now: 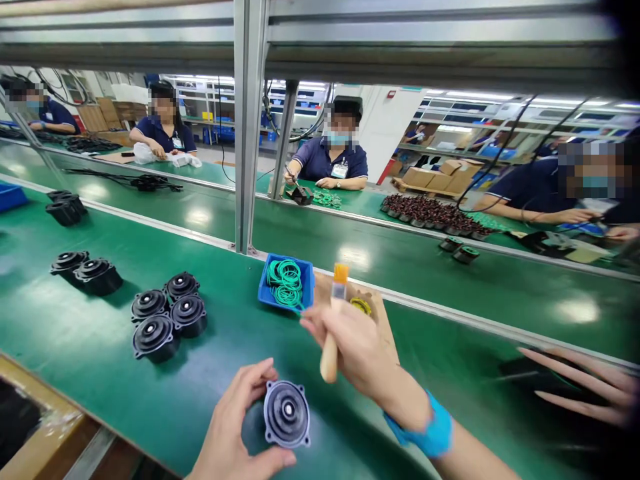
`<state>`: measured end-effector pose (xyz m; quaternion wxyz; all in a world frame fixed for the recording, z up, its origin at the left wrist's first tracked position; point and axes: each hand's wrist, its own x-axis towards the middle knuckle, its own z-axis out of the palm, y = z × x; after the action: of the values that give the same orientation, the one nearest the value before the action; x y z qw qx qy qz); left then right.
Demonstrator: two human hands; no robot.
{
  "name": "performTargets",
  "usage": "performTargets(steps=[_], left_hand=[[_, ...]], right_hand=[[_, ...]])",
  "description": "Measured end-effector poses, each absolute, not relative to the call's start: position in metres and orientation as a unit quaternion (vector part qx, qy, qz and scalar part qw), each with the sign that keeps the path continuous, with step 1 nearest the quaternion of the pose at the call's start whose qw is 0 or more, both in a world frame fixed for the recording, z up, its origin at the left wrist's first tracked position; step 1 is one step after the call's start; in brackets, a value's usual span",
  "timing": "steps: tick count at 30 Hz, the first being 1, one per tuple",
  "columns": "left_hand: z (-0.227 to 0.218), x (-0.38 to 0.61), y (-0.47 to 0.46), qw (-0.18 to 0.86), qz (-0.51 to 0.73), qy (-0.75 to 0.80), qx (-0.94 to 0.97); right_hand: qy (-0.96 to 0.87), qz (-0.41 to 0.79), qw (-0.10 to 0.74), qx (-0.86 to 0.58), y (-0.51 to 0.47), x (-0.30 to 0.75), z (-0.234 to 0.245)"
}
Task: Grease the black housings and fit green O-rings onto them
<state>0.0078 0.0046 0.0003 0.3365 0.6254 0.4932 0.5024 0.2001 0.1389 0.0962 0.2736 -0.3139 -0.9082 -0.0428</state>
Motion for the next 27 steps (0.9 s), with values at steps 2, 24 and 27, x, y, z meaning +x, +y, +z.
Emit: performTargets(steps=[2, 24, 27], left_hand=[[-0.006, 0.010, -0.001, 0.340, 0.512, 0.497, 0.613], [0.012, 0.003, 0.002, 0.057, 0.505, 0.424, 0.749], [0.003, 0.009, -0.003, 0.079, 0.530, 0.429, 0.727]], right_hand=[[-0.930, -0.016, 0.323, -0.178, 0.109, 0.213, 0.099], [-0.906, 0.053, 0.392, -0.150, 0.058, 0.226, 0.053], [-0.898, 0.033, 0.414, -0.147, 0.054, 0.225, 0.045]])
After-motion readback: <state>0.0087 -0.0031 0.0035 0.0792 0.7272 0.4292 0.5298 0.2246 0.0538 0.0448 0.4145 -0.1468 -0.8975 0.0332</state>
